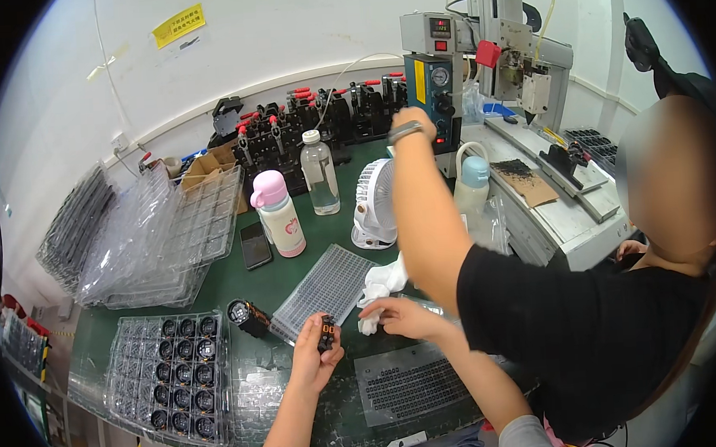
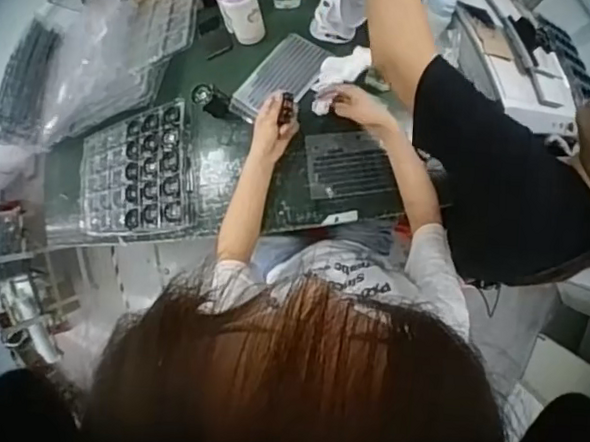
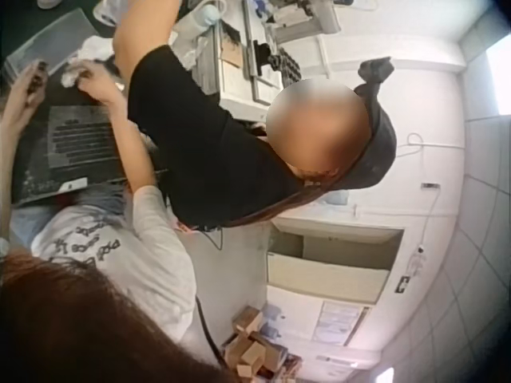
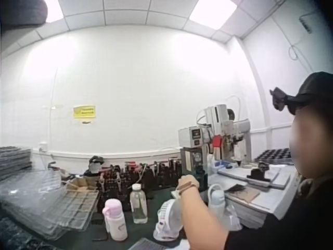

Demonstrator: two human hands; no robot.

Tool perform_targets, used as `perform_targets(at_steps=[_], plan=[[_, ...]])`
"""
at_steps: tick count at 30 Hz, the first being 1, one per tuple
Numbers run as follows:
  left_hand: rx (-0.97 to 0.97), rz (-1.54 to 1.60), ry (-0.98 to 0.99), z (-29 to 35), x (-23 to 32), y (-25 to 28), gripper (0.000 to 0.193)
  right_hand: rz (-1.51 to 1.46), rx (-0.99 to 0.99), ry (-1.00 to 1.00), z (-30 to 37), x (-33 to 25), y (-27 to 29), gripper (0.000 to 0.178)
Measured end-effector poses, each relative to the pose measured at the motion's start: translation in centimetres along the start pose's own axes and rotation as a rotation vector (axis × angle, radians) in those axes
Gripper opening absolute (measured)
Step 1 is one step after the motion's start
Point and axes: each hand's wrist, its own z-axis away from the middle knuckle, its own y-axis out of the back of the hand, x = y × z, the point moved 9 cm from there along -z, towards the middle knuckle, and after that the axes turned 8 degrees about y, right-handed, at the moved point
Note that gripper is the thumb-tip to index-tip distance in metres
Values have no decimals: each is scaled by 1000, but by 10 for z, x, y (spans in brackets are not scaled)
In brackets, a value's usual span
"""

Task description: Assemble small electronic components and place them into designated sections of plastic trays.

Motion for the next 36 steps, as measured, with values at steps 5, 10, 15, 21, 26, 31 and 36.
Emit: perform_targets(at_steps=[5,10,15,21,26,31,36], plan=[[-15,5,2,-2,-1,0,18,782,136,-35,10,-13,5,35],[-15,-1,24,0,-2,-4,18,1122,249,237,10,-54,-9,26],[-215,55,72,10,-5,-24,19,737,470,421,23,-95,-16,27],[-257,36,74,16,-6,-31,20,501,567,466,37,-112,-38,35],[-262,-64,33,18,-5,-36,21,750,524,665,45,-135,-63,37],[-236,-92,34,19,-4,-37,22,742,593,611,50,-131,-59,34],[-198,-83,45,18,-6,-37,22,760,567,726,53,-123,-60,31]])
